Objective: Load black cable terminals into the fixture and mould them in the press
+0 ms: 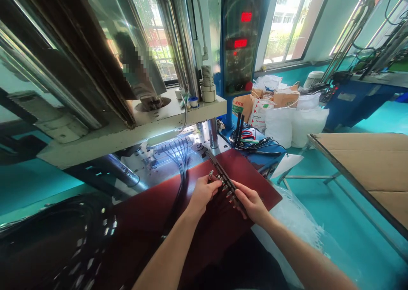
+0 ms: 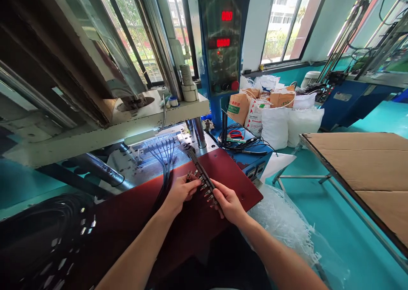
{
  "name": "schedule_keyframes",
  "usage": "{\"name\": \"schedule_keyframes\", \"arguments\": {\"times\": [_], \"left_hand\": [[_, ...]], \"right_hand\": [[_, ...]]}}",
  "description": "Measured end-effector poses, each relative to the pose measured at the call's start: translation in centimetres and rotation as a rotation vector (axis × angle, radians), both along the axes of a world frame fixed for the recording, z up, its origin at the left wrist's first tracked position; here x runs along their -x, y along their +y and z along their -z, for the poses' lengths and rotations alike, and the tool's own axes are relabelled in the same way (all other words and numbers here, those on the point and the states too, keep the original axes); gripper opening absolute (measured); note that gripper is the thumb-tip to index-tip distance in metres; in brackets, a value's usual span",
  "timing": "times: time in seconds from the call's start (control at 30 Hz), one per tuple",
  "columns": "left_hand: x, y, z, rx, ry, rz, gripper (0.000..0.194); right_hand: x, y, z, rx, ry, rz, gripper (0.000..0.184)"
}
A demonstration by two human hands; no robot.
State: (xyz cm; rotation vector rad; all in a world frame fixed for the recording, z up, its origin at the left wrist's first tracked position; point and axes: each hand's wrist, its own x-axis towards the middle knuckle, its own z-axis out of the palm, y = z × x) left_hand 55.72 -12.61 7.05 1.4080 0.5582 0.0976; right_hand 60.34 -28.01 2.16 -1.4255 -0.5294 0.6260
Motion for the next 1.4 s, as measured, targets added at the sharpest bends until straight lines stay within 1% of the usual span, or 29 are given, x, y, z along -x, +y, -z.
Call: {"name": "schedule_keyframes", "arguments": {"times": [0.07,0.17,0.23,0.33,0.4,0.47,0.5,0.53,0.57,0.67,0.73,0.8,0.9,1.03,1.13,1.2,1.3,1.4], "left_hand": [[0.0,0.1,-0.2,0.012,0.013,-0.010,0.027],[0.1,0.2,-0.2,-0.018,-0.009,-0.030,0.028],[0.3,0.2,0.0,-0.050,-0.040,-0.034,0.029],[0.6,0.3,0.8,-0.079,-0.098,-0.036,0.027],[0.6,0.4,1.3,-0.097,-0.178,-0.113,0.027],[0.6,0.7,1.6,-0.138,-0.257,-0.249,0.026],[0.6,0.8,1.7,-0.155,-0.273,-0.302,0.025],[0.6,0.9,1.6,-0.160,-0.265,-0.327,0.024],[0.5,0.9,1.4,-0.143,-0.241,-0.320,0.024],[0.4,1.0,0.7,0.001,-0.117,-0.202,0.025],[0.3,1.0,0.2,0.067,-0.039,-0.151,0.024],[0.2,1.0,-0.2,0.086,0.009,-0.132,0.023],[0.1,1.5,-0.5,0.106,0.018,-0.082,0.022],[0.1,2.0,-0.8,0.126,0.049,-0.036,0.023],[0.2,2.0,-0.4,0.104,0.030,-0.042,0.025],[0.4,1.8,0.1,0.047,-0.020,-0.064,0.026],[0.5,1.6,1.0,-0.057,-0.161,-0.184,0.028],[0.7,1.8,1.4,-0.124,-0.253,-0.305,0.028]], "right_hand": [[0.0,0.0,0.1,0.026,-0.029,-0.017,0.056],[-0.1,0.1,0.2,0.085,-0.107,-0.044,0.055],[0.0,0.2,0.2,0.121,-0.145,-0.054,0.054],[0.0,0.3,0.3,0.108,-0.111,-0.039,0.054],[0.0,0.3,0.3,0.076,-0.065,-0.019,0.055],[0.0,0.3,0.3,0.044,-0.037,-0.001,0.054],[0.0,0.2,0.3,0.032,-0.026,0.008,0.053],[0.0,0.2,0.2,0.023,-0.017,0.015,0.053],[0.0,0.2,0.1,0.017,-0.009,0.017,0.054],[0.1,0.1,-0.3,0.014,0.004,-0.009,0.056],[0.0,0.0,-0.4,0.015,0.005,-0.032,0.056],[-0.1,0.0,-0.4,0.025,0.004,-0.044,0.057],[-0.3,0.0,-0.2,0.059,-0.012,-0.059,0.058],[-0.4,0.0,0.3,0.106,-0.082,-0.090,0.054],[-0.4,0.1,0.5,0.144,-0.147,-0.109,0.053],[-0.4,0.2,0.5,0.159,-0.141,-0.111,0.054],[-0.4,0.3,0.2,0.132,-0.076,-0.076,0.057],[-0.4,0.3,0.0,0.095,-0.034,-0.053,0.058]]}}
